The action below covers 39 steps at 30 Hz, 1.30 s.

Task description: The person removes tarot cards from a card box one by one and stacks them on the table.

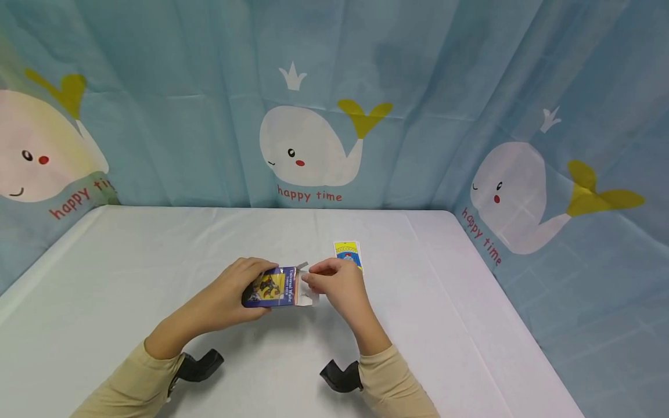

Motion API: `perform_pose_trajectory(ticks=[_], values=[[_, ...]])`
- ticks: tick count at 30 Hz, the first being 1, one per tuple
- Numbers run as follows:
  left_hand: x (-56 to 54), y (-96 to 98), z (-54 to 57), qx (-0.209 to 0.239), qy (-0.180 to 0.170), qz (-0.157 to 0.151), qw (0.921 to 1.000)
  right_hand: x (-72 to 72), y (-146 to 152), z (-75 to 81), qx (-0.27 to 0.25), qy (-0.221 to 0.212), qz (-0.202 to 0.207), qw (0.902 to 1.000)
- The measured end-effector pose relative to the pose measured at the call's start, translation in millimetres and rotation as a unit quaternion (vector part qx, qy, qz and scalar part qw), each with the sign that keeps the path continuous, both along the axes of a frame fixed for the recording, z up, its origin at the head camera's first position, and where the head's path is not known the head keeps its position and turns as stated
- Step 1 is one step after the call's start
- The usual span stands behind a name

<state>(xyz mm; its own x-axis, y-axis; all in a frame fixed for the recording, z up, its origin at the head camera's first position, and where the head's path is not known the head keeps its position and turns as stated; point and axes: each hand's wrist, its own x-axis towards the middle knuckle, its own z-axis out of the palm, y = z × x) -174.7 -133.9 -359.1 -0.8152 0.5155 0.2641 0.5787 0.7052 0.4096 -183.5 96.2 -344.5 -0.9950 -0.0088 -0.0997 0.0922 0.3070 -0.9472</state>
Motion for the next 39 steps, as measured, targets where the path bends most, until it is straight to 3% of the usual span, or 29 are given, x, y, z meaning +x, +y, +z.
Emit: perform_pose_trajectory(ticks=[24,39], values=[[0.8,0.9,0.5,0.002,0.006,-0.007,1.0000,-2.1,-12,-15.7,0.018,0.020,0.000,0.9996],[1.8,0.8,1.6,0.004,0.013,-0.008,0.9999,-1.6,-9,-13.3,0.007,0.012,0.007,0.9999]])
